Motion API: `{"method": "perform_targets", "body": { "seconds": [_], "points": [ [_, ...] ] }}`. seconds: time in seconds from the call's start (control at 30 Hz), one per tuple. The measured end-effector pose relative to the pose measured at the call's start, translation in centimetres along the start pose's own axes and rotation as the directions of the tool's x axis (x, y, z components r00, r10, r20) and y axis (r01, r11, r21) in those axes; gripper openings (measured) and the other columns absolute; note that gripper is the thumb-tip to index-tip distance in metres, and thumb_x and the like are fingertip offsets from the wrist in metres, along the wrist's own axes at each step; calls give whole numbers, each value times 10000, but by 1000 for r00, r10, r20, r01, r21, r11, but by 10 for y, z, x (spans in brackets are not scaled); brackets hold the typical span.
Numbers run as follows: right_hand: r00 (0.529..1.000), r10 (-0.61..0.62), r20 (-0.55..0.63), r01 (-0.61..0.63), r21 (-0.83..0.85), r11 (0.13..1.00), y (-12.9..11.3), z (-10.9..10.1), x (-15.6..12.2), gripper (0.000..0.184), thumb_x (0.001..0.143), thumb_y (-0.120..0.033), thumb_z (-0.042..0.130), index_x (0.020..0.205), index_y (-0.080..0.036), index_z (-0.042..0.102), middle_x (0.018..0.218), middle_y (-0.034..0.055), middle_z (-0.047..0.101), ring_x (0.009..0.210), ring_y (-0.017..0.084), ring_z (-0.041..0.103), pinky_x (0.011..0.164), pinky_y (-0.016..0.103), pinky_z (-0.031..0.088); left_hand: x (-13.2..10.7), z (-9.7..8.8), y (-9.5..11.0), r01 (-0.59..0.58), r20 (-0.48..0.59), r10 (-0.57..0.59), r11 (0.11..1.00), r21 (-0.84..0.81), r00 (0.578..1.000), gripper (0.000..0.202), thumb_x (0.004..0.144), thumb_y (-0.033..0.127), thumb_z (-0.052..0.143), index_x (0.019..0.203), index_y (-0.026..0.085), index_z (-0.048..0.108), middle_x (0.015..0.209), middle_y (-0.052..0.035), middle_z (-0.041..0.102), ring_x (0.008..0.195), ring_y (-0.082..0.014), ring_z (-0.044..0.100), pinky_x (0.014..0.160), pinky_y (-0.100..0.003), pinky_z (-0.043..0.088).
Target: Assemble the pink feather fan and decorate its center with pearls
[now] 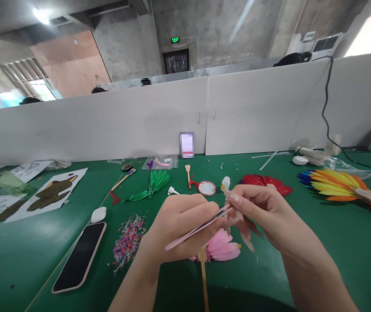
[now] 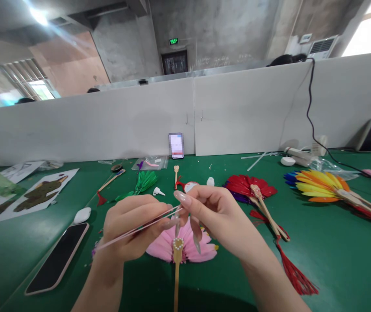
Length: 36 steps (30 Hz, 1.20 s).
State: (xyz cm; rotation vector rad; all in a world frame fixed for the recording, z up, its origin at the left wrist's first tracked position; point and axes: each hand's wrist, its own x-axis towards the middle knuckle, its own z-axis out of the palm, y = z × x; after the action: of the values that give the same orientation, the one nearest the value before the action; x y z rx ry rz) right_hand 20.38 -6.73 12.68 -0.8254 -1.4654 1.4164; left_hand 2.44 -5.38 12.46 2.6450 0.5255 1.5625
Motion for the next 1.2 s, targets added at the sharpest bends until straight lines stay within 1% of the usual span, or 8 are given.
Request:
{"method": "perform_targets", "body": {
  "seconds": [0.23, 0.33, 0.4, 0.5, 0.6, 0.73, 0.9, 1.2],
  "points": [
    [988, -85, -127, 51, -253, 966, -5, -8, 4, 402, 895, -482, 476, 715, -158, 634, 512, -1, 572, 421, 83, 534, 376, 190, 345, 1, -3, 1, 124, -126, -138, 985, -119, 982, 79, 827, 164, 591, 752, 157, 613, 600, 1, 582, 521, -81, 509, 466, -201, 396],
    [894, -226, -387, 19, -470, 882, 4, -41, 9, 355, 829, -519, 552, 812, -175, 638, 741, 53, 676, 556, 133, 610, 451, 226, 430, 3, -7, 2, 254, -209, -297, 944, -209, 932, 123, 848, 161, 571, 742, 177, 631, 540, 32, 527, 441, -50, 454, 416, -180, 363],
    [858, -271, -436, -91, -648, 756, 17, -75, 12, 384, 751, -532, 630, 933, -193, 632, 879, 77, 691, 782, 217, 655, 653, 308, 508, 4, -7, 2, 316, -269, -404, 895, -316, 874, 158, 864, 201, 560, 729, 187, 640, 501, 42, 492, 381, -37, 406, 355, -171, 317],
    [953, 54, -299, -287, -828, 481, 45, -121, 18, 559, 634, -509, 721, 1089, -204, 612, 1099, 106, 650, 982, 291, 611, 848, 395, 471, 5, -6, 0, 341, -343, -514, 824, -452, 786, 176, 845, 281, 597, 702, 194, 651, 457, 48, 466, 333, -37, 371, 294, -172, 256],
    [890, 428, -158, -340, -854, 393, 75, -144, 30, 726, 551, -482, 768, 1174, -159, 582, 1097, 142, 646, 985, 304, 610, 834, 370, 472, 5, -6, -3, 358, -359, -569, 785, -506, 740, 175, 823, 307, 626, 692, 196, 660, 436, 51, 466, 320, -39, 377, 283, -174, 249],
    [856, 512, -74, -323, -849, 418, 108, -144, 52, 792, 463, -519, 798, 1140, -149, 616, 876, 87, 685, 774, 273, 640, 682, 342, 478, 4, -11, -4, 362, -365, -607, 752, -550, 706, 182, 816, 300, 635, 674, 189, 658, 406, 61, 425, 308, -36, 350, 295, -192, 226],
    [880, 473, 50, -256, -788, 560, 132, -140, 64, 499, 567, -556, 723, 853, -148, 701, 796, 56, 676, 784, 245, 611, 667, 298, 446, 2, -19, -6, 329, -370, -618, 729, -600, 693, 180, 816, 304, 637, 679, 191, 669, 409, 60, 442, 315, -31, 345, 325, -213, 207],
    [956, 258, 141, -147, -531, 835, 93, -114, 59, 507, 778, -543, 572, 1082, -138, 610, 948, 87, 673, 819, 206, 610, 650, 292, 488, 3, -24, -9, 345, -329, -696, 641, -686, 638, 176, 795, 310, 664, 663, 194, 659, 402, 66, 449, 313, -23, 327, 342, -222, 208]
  ]
}}
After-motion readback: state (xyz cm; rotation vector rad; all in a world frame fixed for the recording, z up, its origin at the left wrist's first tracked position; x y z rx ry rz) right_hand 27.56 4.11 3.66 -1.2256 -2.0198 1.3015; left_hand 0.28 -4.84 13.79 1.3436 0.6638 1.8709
